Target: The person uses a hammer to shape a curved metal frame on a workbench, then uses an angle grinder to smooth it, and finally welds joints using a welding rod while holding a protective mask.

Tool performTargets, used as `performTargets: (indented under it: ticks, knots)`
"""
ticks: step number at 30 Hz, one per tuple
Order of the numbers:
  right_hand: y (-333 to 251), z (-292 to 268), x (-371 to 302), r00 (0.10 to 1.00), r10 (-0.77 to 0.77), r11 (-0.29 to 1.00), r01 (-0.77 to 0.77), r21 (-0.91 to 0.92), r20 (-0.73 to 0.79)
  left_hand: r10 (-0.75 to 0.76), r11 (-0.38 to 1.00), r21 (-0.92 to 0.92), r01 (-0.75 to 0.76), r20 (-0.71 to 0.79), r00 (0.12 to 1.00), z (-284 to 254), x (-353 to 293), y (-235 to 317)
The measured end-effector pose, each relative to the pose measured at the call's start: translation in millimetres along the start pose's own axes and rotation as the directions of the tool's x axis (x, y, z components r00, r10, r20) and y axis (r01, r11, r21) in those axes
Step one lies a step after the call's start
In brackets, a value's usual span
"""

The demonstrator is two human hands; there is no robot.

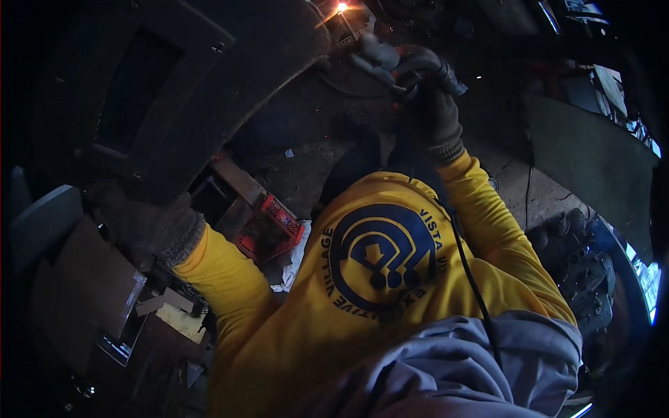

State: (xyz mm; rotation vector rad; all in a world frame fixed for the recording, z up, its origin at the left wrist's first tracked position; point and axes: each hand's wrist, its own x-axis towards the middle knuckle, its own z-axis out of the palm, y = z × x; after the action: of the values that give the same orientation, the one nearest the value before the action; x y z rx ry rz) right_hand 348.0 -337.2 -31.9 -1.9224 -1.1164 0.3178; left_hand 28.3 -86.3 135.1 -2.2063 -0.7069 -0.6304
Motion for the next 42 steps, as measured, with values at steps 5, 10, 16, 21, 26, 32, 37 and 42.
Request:
performTargets:
  ticks: [5,10,16,21,26,32,37,42]
  knots:
    - [-46.4,-18.0,24.8,0.986,-0.164,0.986,0.164,-0.001,0.012,-0.21,0.954,-0.2,0.225,0.092,0.973,-2.8,6.0,11.0]
    - [-53.8,-18.9,31.4,0.995,-0.082,0.92,0.054,0.388,0.057,-0.213,0.937,-0.256,0.237,0.121,0.97,0.7,-0.9,3.2]
    - [-44.3,-16.5,30.1,0.97,-0.24,0.963,0.242,0.117,-0.029,-0.228,0.922,-0.292,0.255,0.124,0.966,-7.3,6.4,24.3]
    - [-36.5,-14.7,18.2,0.993,-0.106,0.994,0.107,-0.032,0.042,-0.269,0.814,-0.475,0.333,0.2,0.942,-7.7,1.9,30.2]
    - [1.6,0.7,8.1,0.938,-0.344,0.88,0.307,-0.364,-0.039,-0.493,0.497,-0.564,0.66,0.442,0.749,14.8,-27.7,43.6]
    - [6.1,4.4,-0.5,0.922,-0.385,0.813,0.325,-0.483,-0.027,-0.473,0.442,-0.71,0.549,0.335,0.815,9.2,-18.6,51.8]
    - [-11.4,-5.5,2.8,0.932,-0.339,0.921,0.301,-0.248,-0.126,-0.472,0.433,-0.783,0.446,0.225,0.853,11.5,-12.3,43.9]
    - [-14.0,-13.7,4.4,0.989,-0.14,0.961,0.147,-0.234,0.047,-0.356,0.706,-0.605,0.368,0.145,0.923,-2.5,14.9,40.5]
